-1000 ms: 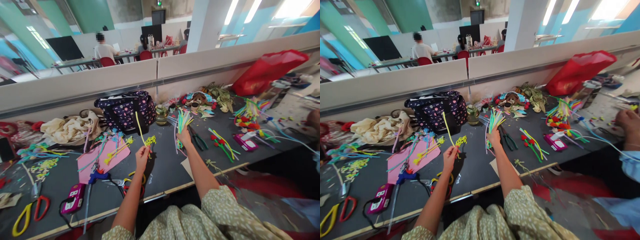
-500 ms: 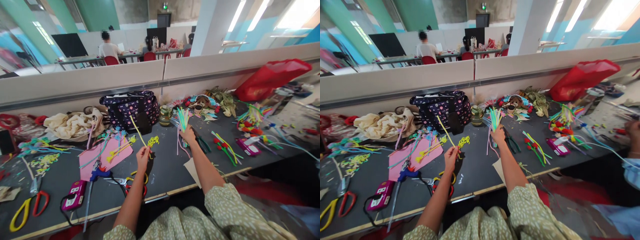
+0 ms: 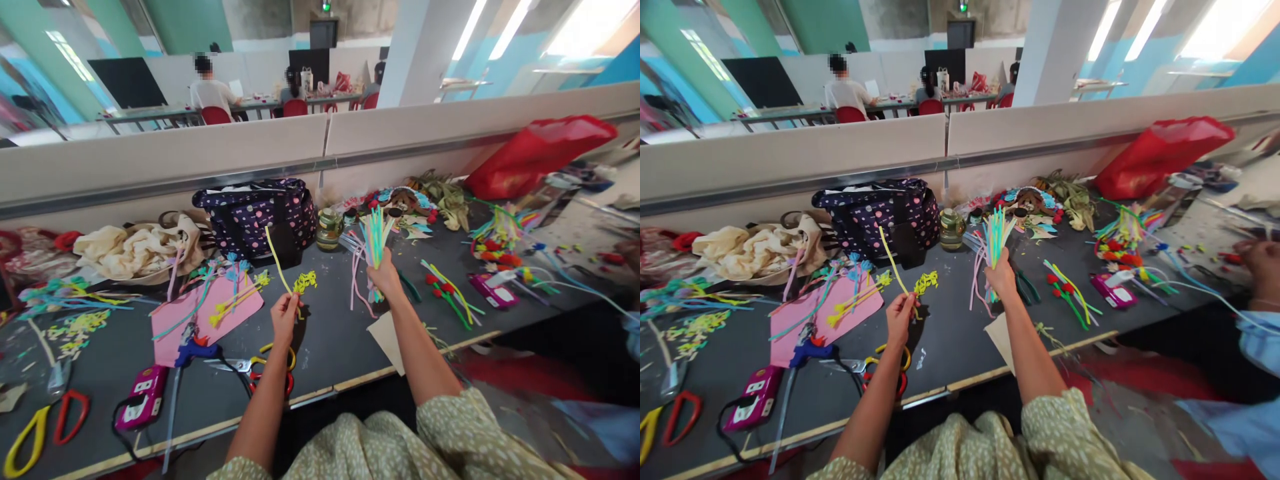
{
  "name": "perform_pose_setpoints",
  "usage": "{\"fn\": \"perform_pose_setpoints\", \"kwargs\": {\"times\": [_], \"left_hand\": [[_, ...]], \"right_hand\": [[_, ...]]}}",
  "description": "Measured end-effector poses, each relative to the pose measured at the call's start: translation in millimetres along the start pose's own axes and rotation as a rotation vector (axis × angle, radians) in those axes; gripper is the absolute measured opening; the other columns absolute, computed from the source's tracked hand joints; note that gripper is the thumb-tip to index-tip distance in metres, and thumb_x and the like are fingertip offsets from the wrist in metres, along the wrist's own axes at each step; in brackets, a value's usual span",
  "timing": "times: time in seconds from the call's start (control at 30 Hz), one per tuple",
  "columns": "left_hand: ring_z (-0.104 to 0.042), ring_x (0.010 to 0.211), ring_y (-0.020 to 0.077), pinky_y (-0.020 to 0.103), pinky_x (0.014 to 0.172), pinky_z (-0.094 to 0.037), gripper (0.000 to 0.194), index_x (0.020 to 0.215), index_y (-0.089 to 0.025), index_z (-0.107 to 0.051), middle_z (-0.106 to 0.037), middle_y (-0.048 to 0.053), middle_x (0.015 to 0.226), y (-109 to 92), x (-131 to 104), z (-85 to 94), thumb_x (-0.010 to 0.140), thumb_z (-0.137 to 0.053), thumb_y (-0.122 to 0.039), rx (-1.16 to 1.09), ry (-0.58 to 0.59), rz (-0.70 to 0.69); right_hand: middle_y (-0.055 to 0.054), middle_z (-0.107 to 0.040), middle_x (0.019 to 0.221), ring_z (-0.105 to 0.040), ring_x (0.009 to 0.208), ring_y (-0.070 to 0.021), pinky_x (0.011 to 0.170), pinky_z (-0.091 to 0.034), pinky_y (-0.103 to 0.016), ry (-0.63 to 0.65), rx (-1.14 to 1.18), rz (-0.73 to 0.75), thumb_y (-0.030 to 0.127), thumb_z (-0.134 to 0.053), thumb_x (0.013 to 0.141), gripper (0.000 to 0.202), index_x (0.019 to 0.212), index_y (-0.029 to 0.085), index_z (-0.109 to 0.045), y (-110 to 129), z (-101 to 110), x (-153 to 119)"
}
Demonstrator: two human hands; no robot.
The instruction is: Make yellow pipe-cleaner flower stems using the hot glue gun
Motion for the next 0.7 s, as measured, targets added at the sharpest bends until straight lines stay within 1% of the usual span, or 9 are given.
{"fn": "perform_pose_setpoints", "kwargs": {"times": [0.07, 0.13, 0.2, 0.23, 0.3, 0.37, 0.43, 0.57, 0.7], "left_hand": [[-0.042, 0.045, 0.0049, 0.017, 0.043, -0.031, 0.033, 0.087, -0.014, -0.068, -0.062, 0.000, 0.063, 1, 0, -1.8, 0.076, -0.066, -0.045, 0.000, 0.010, 0.004], [-0.043, 0.046, 0.0052, 0.017, 0.044, -0.032, 0.033, 0.087, -0.014, -0.068, -0.062, 0.001, 0.064, 1, 1, -2.0, 0.076, -0.066, -0.045, 0.006, 0.010, 0.005], [-0.044, 0.047, 0.0053, 0.017, 0.045, -0.033, 0.032, 0.088, -0.014, -0.068, -0.062, 0.001, 0.064, 2, 1, -1.2, 0.077, -0.066, -0.044, 0.014, 0.011, 0.008], [-0.044, 0.047, 0.0053, 0.017, 0.045, -0.033, 0.032, 0.087, -0.013, -0.068, -0.062, 0.001, 0.064, 2, 2, -0.5, 0.077, -0.066, -0.044, 0.017, 0.008, 0.007], [-0.044, 0.046, 0.0052, 0.017, 0.044, -0.034, 0.032, 0.087, -0.013, -0.067, -0.062, 0.001, 0.065, 2, 2, 1.2, 0.077, -0.066, -0.043, 0.019, 0.000, 0.001], [-0.044, 0.046, 0.0052, 0.017, 0.044, -0.034, 0.032, 0.088, -0.013, -0.067, -0.062, 0.001, 0.064, 0, 2, 2.9, 0.077, -0.066, -0.043, 0.019, -0.014, -0.011], [-0.044, 0.045, 0.0053, 0.017, 0.044, -0.034, 0.032, 0.088, -0.013, -0.067, -0.063, 0.001, 0.064, -1, 2, 3.6, 0.077, -0.066, -0.044, 0.019, -0.023, -0.020], [-0.044, 0.045, 0.0050, 0.017, 0.043, -0.034, 0.032, 0.086, -0.013, -0.067, -0.062, 0.001, 0.063, -1, 2, 3.2, 0.076, -0.067, -0.044, 0.009, -0.027, -0.014], [-0.044, 0.046, 0.0048, 0.017, 0.043, -0.034, 0.030, 0.087, -0.014, -0.067, -0.062, 0.000, 0.065, 0, 3, 1.3, 0.077, -0.066, -0.042, -0.015, -0.004, -0.025]], "right_hand": [[-0.019, -0.061, 0.115, -0.064, 0.095, -0.0296, 0.076, -0.047, -0.034, 0.045, -0.029, 0.027, 0.031, -0.052, 0.081, 0.081, 0.147, 0.011, -0.011, 4, -10, -18], [-0.022, -0.059, 0.115, -0.063, 0.099, -0.0329, 0.078, -0.047, -0.038, 0.100, -0.106, 0.000, 0.038, -0.054, 0.082, 0.086, 0.148, 0.009, -0.007, 8, -27, -32], [-0.025, -0.057, 0.116, -0.061, 0.104, -0.0361, 0.081, -0.046, -0.042, 0.093, -0.187, 0.012, 0.048, -0.060, 0.080, 0.098, 0.149, 0.008, -0.003, 17, -42, -40], [-0.025, -0.056, 0.117, -0.060, 0.104, -0.0366, 0.082, -0.046, -0.042, 0.064, -0.223, 0.021, 0.048, -0.065, 0.077, 0.103, 0.149, 0.009, -0.002, 21, -46, -41], [-0.025, -0.057, 0.115, -0.061, 0.102, -0.0358, 0.082, -0.046, -0.041, 0.030, -0.261, 0.029, 0.039, -0.070, 0.075, 0.104, 0.149, 0.011, -0.002, 27, -54, -39], [-0.023, -0.064, 0.103, -0.064, 0.096, -0.0340, 0.081, -0.046, -0.041, 0.081, -0.225, 0.028, 0.024, -0.064, 0.079, 0.093, 0.149, 0.009, -0.005, 27, -62, -32], [-0.021, -0.066, 0.097, -0.064, 0.095, -0.0338, 0.082, -0.046, -0.042, 0.096, -0.106, -0.005, 0.015, -0.063, 0.074, 0.089, 0.147, 0.008, -0.013, 20, -62, -24], [-0.010, -0.067, 0.088, -0.065, 0.087, -0.0296, 0.078, -0.048, -0.039, 0.026, 0.363, -0.109, 0.009, -0.067, 0.058, 0.079, 0.133, 0.014, -0.040, -4, -50, -10], [-0.002, -0.064, 0.078, -0.064, 0.067, -0.0216, 0.061, -0.050, -0.031, -0.013, 0.577, -0.102, 0.015, -0.063, 0.062, 0.058, 0.118, 0.015, -0.049, -17, -38, -3]]}}
Point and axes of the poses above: each hand's wrist, its own x-axis towards the middle knuckle, its own z-axis out of the back of the hand, y = z × x, the point moved 7 cm from there along x, towards the middle knuckle
